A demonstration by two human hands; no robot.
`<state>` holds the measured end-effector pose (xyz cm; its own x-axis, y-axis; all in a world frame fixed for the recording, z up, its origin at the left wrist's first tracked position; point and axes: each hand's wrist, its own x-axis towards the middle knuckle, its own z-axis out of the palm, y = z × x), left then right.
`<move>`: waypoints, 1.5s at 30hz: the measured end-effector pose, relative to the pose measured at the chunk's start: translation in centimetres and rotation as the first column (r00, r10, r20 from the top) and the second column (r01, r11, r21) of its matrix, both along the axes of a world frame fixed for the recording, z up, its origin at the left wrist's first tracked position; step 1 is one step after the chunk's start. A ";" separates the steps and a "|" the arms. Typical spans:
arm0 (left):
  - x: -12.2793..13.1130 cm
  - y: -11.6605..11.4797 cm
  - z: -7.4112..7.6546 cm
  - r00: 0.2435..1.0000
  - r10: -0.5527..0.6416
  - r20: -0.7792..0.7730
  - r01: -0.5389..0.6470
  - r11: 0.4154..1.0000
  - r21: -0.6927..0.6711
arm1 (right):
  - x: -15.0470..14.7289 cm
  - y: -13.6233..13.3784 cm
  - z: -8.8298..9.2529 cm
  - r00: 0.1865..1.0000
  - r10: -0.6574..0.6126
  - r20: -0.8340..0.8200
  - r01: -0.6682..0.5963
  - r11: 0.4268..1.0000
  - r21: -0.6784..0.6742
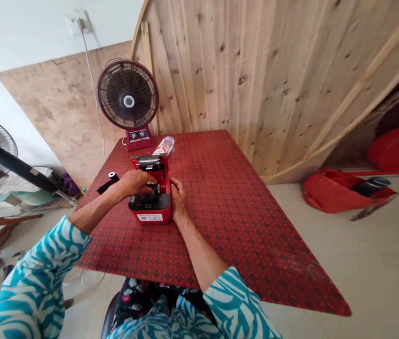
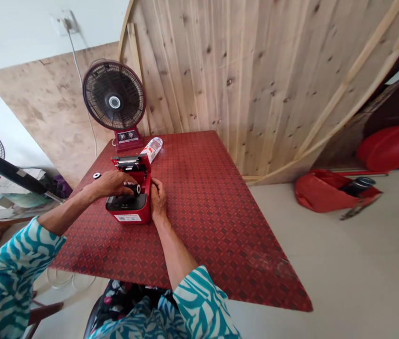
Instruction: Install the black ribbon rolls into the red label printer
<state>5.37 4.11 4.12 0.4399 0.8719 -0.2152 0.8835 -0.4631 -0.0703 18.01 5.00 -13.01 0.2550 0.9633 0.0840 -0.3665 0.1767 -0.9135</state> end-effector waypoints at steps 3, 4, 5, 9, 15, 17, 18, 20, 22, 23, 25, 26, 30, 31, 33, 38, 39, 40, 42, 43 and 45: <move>0.1 0.1 -0.3 1.000 -0.007 -0.015 0.007 1.000 -0.007 | 0.0 0.1 -0.2 1.000 -0.003 0.011 0.003 1.000 0.002; 0.3 0.3 -0.5 0.999 -0.010 -0.035 0.009 1.000 -0.017 | 0.0 0.1 -0.2 1.000 -0.008 0.014 0.008 1.000 0.002; 0.5 0.6 -0.8 0.998 -0.014 -0.059 0.012 0.999 -0.031 | 0.0 0.1 -0.3 1.000 -0.011 0.016 0.011 1.000 0.002; 1.4 2.0 -2.0 0.992 -0.033 -0.125 0.022 0.996 -0.088 | 0.2 0.1 -0.2 1.000 0.003 0.022 -0.003 1.000 0.006; -0.1 2.5 -2.5 0.987 -0.112 0.120 0.129 0.980 -0.151 | 0.5 -0.4 0.4 0.999 0.015 0.031 -0.015 1.000 -0.018; -1.5 1.4 -2.5 0.940 -0.104 0.326 0.140 0.986 -0.088 | 0.5 -0.6 0.6 1.000 0.022 0.020 -0.022 1.000 -0.023; -2.3 0.7 -2.5 0.900 -0.082 0.428 0.114 0.992 -0.049 | 0.4 -0.6 0.7 1.000 0.025 0.012 -0.025 0.999 -0.022; -3.6 -1.1 -2.6 0.816 -0.030 0.577 0.038 0.999 -0.003 | 0.4 -0.7 0.8 1.000 0.030 0.001 -0.030 0.999 -0.023; -4.6 -2.8 -2.9 0.757 -0.037 0.653 0.024 0.999 0.029 | 0.4 -0.7 0.9 1.000 0.027 -0.005 -0.028 0.999 -0.032; -4.8 -3.5 -3.1 0.743 -0.065 0.667 0.038 0.998 0.055 | 0.4 -0.6 0.8 1.000 0.023 -0.006 -0.023 0.999 -0.035; -4.9 -4.5 -3.7 0.739 -0.134 0.660 0.065 0.990 0.128 | 0.4 -0.6 0.7 1.000 0.017 -0.006 -0.017 0.999 -0.034; -4.8 -4.8 -4.1 0.743 -0.158 0.651 0.065 0.984 0.166 | 0.4 -0.6 0.7 1.000 0.014 -0.005 -0.014 0.999 -0.033; -3.8 -4.8 -5.0 0.754 -0.207 0.624 0.026 0.958 0.285 | 0.4 -0.5 0.5 1.000 0.017 0.004 -0.017 0.999 -0.033; -3.6 -4.7 -5.1 0.756 -0.219 0.617 0.026 0.951 0.307 | 0.4 -0.5 0.5 1.000 0.017 0.004 -0.017 0.999 -0.032; -3.2 -4.6 -5.1 0.760 -0.243 0.603 0.028 0.939 0.342 | 0.4 -0.5 0.4 1.000 0.018 0.001 -0.018 0.999 -0.030; -3.0 -5.3 -5.2 0.730 -0.286 0.621 0.036 0.923 0.383 | 0.4 -0.5 0.4 1.000 0.011 0.000 -0.011 0.999 -0.038; -3.1 -5.6 -5.3 0.720 -0.299 0.627 0.045 0.921 0.388 | 0.4 -0.5 0.4 1.000 0.009 -0.003 -0.009 0.999 -0.038; -3.1 -5.8 -5.3 0.709 -0.314 0.631 0.056 0.918 0.394 | 0.4 -0.6 0.5 1.000 0.006 -0.003 -0.006 0.999 -0.040; -3.1 -6.4 -5.4 0.693 -0.341 0.635 0.072 0.909 0.410 | 0.4 -0.7 0.6 1.000 0.006 0.002 -0.006 0.999 -0.042; -3.1 -6.6 -5.5 0.686 -0.351 0.637 0.077 0.906 0.417 | 0.4 -0.7 0.7 1.000 0.002 0.005 -0.002 0.999 -0.043; -3.2 -7.1 -5.6 0.678 -0.363 0.639 0.079 0.900 0.428 | 0.5 -0.7 0.9 1.000 0.001 0.003 0.000 0.999 -0.043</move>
